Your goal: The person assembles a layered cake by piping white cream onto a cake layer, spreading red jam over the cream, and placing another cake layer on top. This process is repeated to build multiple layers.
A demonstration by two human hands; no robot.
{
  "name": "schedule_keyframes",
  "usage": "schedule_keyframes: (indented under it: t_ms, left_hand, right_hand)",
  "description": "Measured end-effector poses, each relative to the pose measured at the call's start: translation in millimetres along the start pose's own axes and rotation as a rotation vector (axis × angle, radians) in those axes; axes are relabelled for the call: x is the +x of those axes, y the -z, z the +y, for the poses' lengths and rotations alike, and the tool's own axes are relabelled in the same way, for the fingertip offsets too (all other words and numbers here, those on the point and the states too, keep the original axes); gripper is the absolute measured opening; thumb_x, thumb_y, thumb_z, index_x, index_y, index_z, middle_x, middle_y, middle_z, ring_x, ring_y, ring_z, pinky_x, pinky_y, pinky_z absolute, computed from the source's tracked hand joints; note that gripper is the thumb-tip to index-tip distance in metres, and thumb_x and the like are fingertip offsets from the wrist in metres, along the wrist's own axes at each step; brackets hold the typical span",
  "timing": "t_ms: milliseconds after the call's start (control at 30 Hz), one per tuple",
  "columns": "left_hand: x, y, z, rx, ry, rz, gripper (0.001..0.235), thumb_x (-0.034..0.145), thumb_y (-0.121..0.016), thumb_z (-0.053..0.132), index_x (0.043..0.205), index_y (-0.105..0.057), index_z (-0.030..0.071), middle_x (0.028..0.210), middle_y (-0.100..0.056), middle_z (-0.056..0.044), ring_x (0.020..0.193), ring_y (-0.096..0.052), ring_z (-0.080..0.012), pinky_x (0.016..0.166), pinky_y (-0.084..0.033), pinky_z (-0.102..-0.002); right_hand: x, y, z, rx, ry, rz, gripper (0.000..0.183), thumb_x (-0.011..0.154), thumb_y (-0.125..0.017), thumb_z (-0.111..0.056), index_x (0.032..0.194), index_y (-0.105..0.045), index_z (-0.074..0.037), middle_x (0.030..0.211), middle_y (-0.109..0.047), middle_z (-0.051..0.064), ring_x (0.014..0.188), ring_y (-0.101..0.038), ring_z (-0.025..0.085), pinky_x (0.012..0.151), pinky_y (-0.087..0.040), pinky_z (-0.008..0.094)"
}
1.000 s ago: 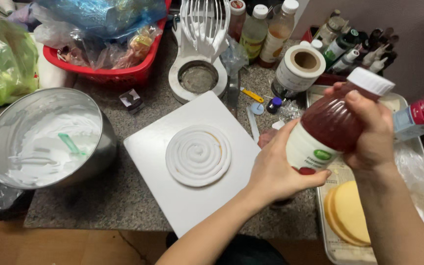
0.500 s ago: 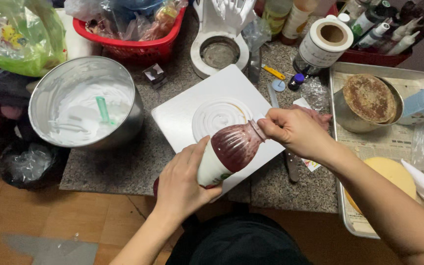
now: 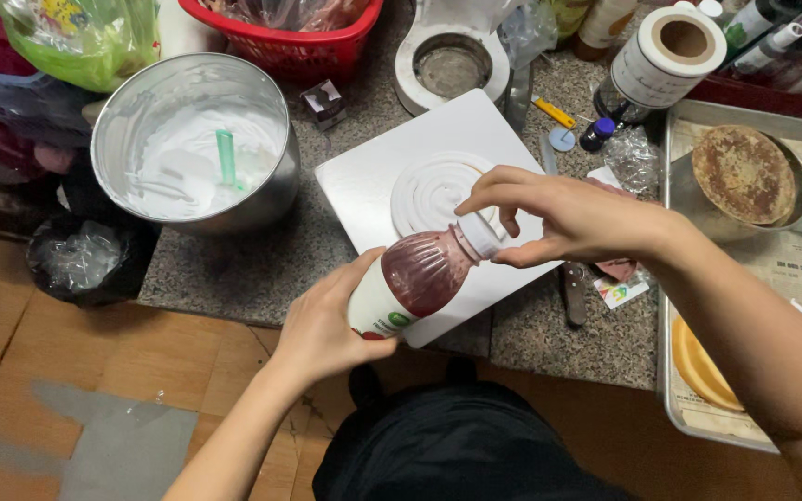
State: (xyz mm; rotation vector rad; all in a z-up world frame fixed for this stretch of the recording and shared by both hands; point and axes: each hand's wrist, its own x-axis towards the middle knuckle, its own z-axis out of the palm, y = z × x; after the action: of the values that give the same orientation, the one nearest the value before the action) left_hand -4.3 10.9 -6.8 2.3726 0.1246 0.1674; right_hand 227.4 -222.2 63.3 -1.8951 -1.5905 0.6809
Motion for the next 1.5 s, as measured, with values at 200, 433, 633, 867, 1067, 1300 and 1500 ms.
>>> schedule_keyframes:
  t_ms: [200,433,633,867,1067,1300,1500]
  left_hand:
    - [1,6,1,0.078,0.027,-0.009,0.102,0.05,-0.092,0.026,0.144,-0.052,0.019,0.119,-0.069,-0.012,0.109,-0.067,-0.0319,0.089,-0.054,-0.044]
    - [9,14,5,0.126,-0.022,-0.013,0.101,0.048,-0.093,0.023,0.141,-0.053,0.019,0.117,-0.069,-0.01,0.106,-0.067,-0.0332,0.088,-0.054,-0.045]
    - [13,13,5,0.122,0.034,-0.037,0.1,0.049,-0.093,0.022,0.141,-0.054,0.021,0.115,-0.07,-0.008,0.105,-0.067,-0.0323,0.087,-0.054,-0.044]
    - [14,12,3,0.134,-0.041,-0.006,0.098,0.048,-0.092,0.022,0.139,-0.055,0.019,0.118,-0.07,-0.009,0.107,-0.067,-0.0319,0.089,-0.054,-0.044]
    - [15,8,2,0.147,-0.036,-0.002,0.098,0.049,-0.092,0.021,0.14,-0.055,0.018,0.118,-0.069,-0.01,0.106,-0.067,-0.0325,0.089,-0.054,-0.044]
    - [17,8,2,0.178,-0.024,-0.05,0.102,0.046,-0.094,0.021,0.14,-0.055,0.02,0.119,-0.069,-0.009,0.105,-0.067,-0.0323,0.089,-0.054,-0.045]
    - [21,7,3,0.185,-0.011,-0.05,0.099,0.048,-0.093,0.021,0.14,-0.056,0.02,0.121,-0.069,-0.008,0.108,-0.067,-0.0317,0.089,-0.054,-0.044]
  right_hand:
    - [-1,-19,5,0.183,-0.284,0.001,0.07,0.086,-0.078,-0.035,0.148,-0.053,-0.014,0.122,-0.067,0.004,0.088,-0.068,0.014,0.075,-0.058,0.028]
    - [-1,-29,6,0.121,-0.363,0.008,0.053,0.093,-0.072,-0.029,0.141,-0.057,-0.009,0.096,-0.073,0.011,0.086,-0.066,0.019,0.078,-0.055,0.033]
    - [-7,-37,26,0.211,-0.115,0.105,0.084,0.082,-0.085,-0.03,0.149,-0.039,-0.008,0.12,-0.062,0.008,0.095,-0.066,0.017,0.083,-0.058,0.032]
    - [-6,-36,25,0.179,-0.249,0.001,0.062,0.094,-0.073,-0.028,0.148,-0.048,-0.012,0.102,-0.069,0.013,0.094,-0.067,0.019,0.085,-0.056,0.033]
    - [-7,-38,29,0.327,-0.157,0.063,0.09,0.082,-0.084,-0.034,0.155,-0.038,-0.01,0.122,-0.059,0.009,0.091,-0.068,0.014,0.078,-0.061,0.03]
    - [-10,-39,29,0.35,-0.277,0.018,0.052,0.101,-0.066,-0.024,0.149,-0.051,-0.011,0.109,-0.071,0.022,0.091,-0.067,0.025,0.082,-0.058,0.036]
    - [-8,-40,24,0.335,-0.089,0.116,0.072,0.091,-0.075,-0.027,0.152,-0.041,-0.009,0.121,-0.062,0.018,0.096,-0.064,0.023,0.085,-0.06,0.035]
